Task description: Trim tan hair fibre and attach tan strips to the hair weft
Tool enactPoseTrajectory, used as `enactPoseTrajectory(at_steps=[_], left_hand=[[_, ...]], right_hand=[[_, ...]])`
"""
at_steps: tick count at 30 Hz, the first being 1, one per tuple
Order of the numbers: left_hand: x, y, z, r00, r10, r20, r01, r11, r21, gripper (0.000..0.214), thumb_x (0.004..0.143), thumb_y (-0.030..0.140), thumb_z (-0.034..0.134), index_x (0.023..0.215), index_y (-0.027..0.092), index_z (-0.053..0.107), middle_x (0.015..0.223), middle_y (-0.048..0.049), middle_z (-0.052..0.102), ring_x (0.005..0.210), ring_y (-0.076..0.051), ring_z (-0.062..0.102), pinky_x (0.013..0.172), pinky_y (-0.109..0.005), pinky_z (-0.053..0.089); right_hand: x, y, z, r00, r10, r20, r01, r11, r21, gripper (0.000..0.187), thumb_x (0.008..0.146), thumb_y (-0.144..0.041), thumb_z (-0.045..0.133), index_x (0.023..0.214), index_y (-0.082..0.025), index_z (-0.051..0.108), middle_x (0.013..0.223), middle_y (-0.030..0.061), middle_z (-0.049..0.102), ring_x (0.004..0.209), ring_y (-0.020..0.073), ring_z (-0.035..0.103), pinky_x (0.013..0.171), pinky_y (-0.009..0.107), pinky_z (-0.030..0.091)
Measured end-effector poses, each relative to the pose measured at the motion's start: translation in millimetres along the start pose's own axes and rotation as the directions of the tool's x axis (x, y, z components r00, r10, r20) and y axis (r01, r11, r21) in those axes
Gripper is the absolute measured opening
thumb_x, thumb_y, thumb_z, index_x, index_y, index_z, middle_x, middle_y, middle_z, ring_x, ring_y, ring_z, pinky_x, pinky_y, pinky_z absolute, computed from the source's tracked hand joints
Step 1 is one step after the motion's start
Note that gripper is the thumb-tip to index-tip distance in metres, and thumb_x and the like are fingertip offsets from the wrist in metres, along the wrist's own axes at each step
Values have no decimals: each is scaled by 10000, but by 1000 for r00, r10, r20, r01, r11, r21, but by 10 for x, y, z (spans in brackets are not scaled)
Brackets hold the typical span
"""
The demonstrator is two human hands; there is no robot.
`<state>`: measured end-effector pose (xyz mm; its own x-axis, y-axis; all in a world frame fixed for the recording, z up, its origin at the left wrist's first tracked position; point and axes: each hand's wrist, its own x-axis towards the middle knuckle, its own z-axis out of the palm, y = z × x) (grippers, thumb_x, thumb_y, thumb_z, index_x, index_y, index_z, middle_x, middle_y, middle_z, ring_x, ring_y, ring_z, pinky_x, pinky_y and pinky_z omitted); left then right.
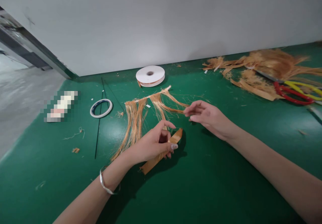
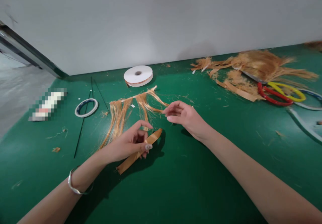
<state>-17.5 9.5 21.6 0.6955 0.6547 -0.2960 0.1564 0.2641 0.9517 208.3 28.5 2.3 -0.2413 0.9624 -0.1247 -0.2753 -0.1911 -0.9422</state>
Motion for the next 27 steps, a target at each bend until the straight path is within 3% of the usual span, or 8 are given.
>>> enactPoseTrajectory(at_steps=[3,5,9,14,18,22,25,27], left_hand=[[-34,55,7,998,-14,53,15,1000,-9,398,797,200,633,1090,226,364,705,68,537,486,-48,531,470,-176,477],[-57,96,4,996,-29,79,30,1000,-10,406,787,201,647,1083,233,370,696,77,526,462,-39,515,435,-152,452],[-91,155,-40,994,-53,94,55,998,-10,418,765,195,670,1065,239,382,678,89,507,455,-37,511,418,-143,449],[-102,154,-139,989,-70,131,75,996,-40,430,742,151,678,1062,225,402,667,87,513,484,-50,542,431,-143,451],[-91,115,-184,986,-50,161,55,998,-29,409,744,142,678,1066,212,435,675,64,543,583,-79,599,502,-157,475],[-74,98,-175,982,-50,182,52,999,-5,396,746,149,681,1066,206,455,695,50,549,555,-66,563,493,-160,468],[-67,107,-163,981,-29,190,32,999,-14,352,736,137,684,1024,196,490,758,32,548,579,-61,549,498,-163,472],[-67,113,-166,981,-43,190,41,999,15,288,750,152,674,999,188,535,754,35,527,579,-52,536,505,-159,472]], right_hand=[[-80,-34,120,962,62,265,-15,984,-177,455,713,-284,727,1111,-240,509,1201,63,575,984,146,559,775,269,429],[-126,-36,207,912,205,355,-120,962,-246,497,753,-354,688,1186,-245,470,1081,50,612,785,105,564,630,231,409],[-143,-14,229,886,344,312,-205,892,-402,302,789,-449,623,775,-151,573,589,-47,444,479,38,349,448,204,229],[-85,-53,38,931,294,215,-215,920,-327,500,765,-503,630,502,-159,379,480,-66,293,425,26,211,427,230,134],[-66,-92,-15,956,216,198,-191,972,-139,532,749,-465,668,501,-171,301,481,-76,236,440,30,187,422,221,131],[-90,-62,84,966,164,202,-145,984,-105,323,743,-435,687,748,-155,526,667,-31,489,454,15,282,421,199,223],[-121,-15,192,896,287,340,-228,952,-203,456,742,-461,675,1076,-184,536,803,3,564,508,43,427,451,204,334],[-133,3,234,856,357,374,-260,922,-286,371,741,-427,682,977,-157,585,693,-19,530,512,48,432,459,197,337]])
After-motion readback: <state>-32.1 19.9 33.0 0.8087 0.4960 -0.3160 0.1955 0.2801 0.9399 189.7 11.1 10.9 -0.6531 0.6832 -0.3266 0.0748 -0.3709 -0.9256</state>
